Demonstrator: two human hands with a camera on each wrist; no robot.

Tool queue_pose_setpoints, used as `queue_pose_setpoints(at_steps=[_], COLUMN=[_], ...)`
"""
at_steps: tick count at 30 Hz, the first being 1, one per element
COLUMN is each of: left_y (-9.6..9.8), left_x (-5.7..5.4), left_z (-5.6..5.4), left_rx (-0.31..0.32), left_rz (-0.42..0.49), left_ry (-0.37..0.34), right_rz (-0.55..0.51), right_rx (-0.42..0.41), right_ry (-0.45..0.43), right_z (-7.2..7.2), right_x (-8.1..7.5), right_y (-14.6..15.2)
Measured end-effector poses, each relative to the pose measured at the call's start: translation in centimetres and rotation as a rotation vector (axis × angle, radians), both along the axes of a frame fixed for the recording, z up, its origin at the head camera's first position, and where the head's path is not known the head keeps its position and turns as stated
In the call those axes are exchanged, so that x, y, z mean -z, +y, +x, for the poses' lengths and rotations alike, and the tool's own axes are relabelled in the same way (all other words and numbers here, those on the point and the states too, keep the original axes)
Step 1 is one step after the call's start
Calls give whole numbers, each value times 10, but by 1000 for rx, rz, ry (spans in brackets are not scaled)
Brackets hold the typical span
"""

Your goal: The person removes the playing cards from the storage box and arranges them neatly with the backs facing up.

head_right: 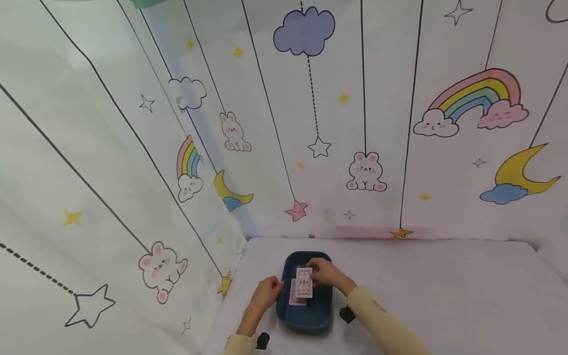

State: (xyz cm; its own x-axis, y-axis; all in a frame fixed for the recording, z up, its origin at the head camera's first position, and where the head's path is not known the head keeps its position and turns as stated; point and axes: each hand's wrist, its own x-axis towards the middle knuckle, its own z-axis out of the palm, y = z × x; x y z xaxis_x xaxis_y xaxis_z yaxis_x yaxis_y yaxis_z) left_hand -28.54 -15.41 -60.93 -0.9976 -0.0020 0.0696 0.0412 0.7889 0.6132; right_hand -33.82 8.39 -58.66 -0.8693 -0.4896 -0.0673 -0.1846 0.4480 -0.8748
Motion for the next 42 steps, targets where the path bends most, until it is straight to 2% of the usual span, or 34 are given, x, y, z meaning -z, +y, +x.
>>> queue_pose_setpoints(at_steps=[7,14,20,24,31,42], left_y=[1,2,1,1,1,1], left_x=[-2,1,3,0,-3,-3], left_z=[3,2,3,5,8,8], left_rx=[-8,-10,-9,6,10,11], left_rz=[-6,8,3,6,10,40], left_ry=[15,17,22,47,31,17], right_rz=[-67,-44,-80,-97,-115,-89], right_rx=[-9,36,16,12,16,106], right_ry=[-22,-9,-12,-8,-2,-42], right_z=[6,10,15,18,24,32], right_x=[-11,-12,-13,-12,-6,6], right_y=[21,39,58,72,99,139])
